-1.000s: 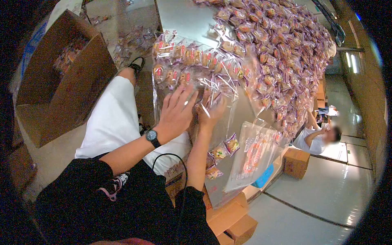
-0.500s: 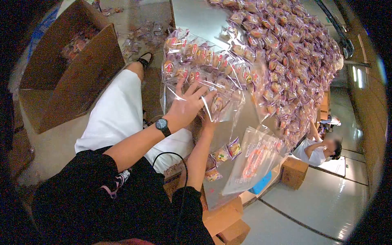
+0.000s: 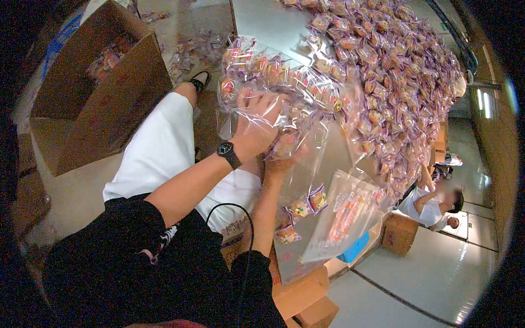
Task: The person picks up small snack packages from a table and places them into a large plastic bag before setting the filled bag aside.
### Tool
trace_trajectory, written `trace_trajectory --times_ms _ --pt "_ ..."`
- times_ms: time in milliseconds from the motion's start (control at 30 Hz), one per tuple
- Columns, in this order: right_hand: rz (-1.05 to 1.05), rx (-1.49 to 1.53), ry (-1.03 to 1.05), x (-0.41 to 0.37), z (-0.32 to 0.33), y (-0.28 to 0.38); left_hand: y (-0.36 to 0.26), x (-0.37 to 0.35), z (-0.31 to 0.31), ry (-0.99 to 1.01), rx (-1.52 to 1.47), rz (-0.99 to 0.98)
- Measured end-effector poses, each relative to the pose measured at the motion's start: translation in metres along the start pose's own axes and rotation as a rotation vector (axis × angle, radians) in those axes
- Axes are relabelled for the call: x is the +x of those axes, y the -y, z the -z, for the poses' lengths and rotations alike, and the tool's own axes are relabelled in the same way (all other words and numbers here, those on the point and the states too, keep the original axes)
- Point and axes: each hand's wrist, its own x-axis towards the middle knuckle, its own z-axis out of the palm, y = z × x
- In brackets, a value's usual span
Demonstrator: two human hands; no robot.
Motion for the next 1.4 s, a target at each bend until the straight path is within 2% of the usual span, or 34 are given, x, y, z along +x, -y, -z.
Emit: trace_trajectory --times_ms 100,200,300,367,467,567,633,667,733,833,900,967,1033,1133,1167,1200,1267,1333,1400 --pt "-0.118 0.157 -0.166 0.010 0.006 0.027 -0.004 0.006 -0.011 -0.057 0.040 0.011" --pt "-0.099 0.062 -0.186 0.021 0.011 0.035 -0.009 0.017 -0.018 -0.085 0.065 0.060" --pt "-0.156 0.155 -0.110 0.022 0.010 0.036 -0.010 0.019 -0.023 -0.034 -0.234 0.141" --pt "-0.278 0.353 -0.048 0.003 0.003 0.013 -0.007 0.013 -0.020 0.082 -0.126 0.064" --pt "-0.255 0.504 -0.042 0.014 0.003 0.027 -0.009 0.014 -0.006 0.247 0.073 -0.009" --pt "-0.381 0.681 -0.040 -0.002 -0.002 0.014 0.000 0.005 -0.014 0.211 0.223 -0.161" --pt "-0.412 0.616 0.003 -0.013 -0.001 -0.008 0.003 0.003 -0.008 0.197 0.197 -0.182" --pt "-0.362 0.480 0.040 -0.015 0.000 -0.020 0.005 0.003 -0.002 0.189 0.187 -0.192" --pt "-0.300 0.461 0.005 -0.010 0.000 -0.009 0.012 0.007 0.007 0.256 0.258 -0.262" --pt "-0.273 0.684 -0.138 0.004 0.000 0.020 0.023 0.008 0.006 0.289 0.250 -0.296" --pt "-0.279 0.674 -0.130 0.010 0.001 0.025 0.028 0.007 0.000 0.262 0.244 -0.299" --pt "-0.177 0.323 -0.130 0.012 0.005 0.025 0.027 0.004 -0.008 0.215 0.269 -0.296" --pt "-0.074 0.118 -0.146 0.011 0.008 0.020 0.026 0.004 -0.002 0.202 0.232 -0.296" --pt "-0.026 0.026 -0.207 0.013 0.009 0.027 0.021 0.008 0.012 0.242 0.181 -0.230" --pt "-0.109 0.007 -0.230 0.014 0.007 0.027 0.020 0.009 0.015 0.263 0.164 -0.194" --pt "-0.192 -0.013 -0.251 0.016 0.006 0.029 0.023 0.010 0.013 0.183 0.094 -0.233" --pt "-0.302 -0.014 -0.262 0.018 0.008 0.032 0.023 0.009 0.008 0.162 0.107 -0.216" --pt "-0.384 0.053 -0.228 0.030 0.012 0.051 0.021 0.012 0.007 0.177 0.158 -0.198" --pt "-0.388 -0.040 -0.164 0.032 0.014 0.055 0.019 0.013 0.008 0.235 0.255 -0.175"
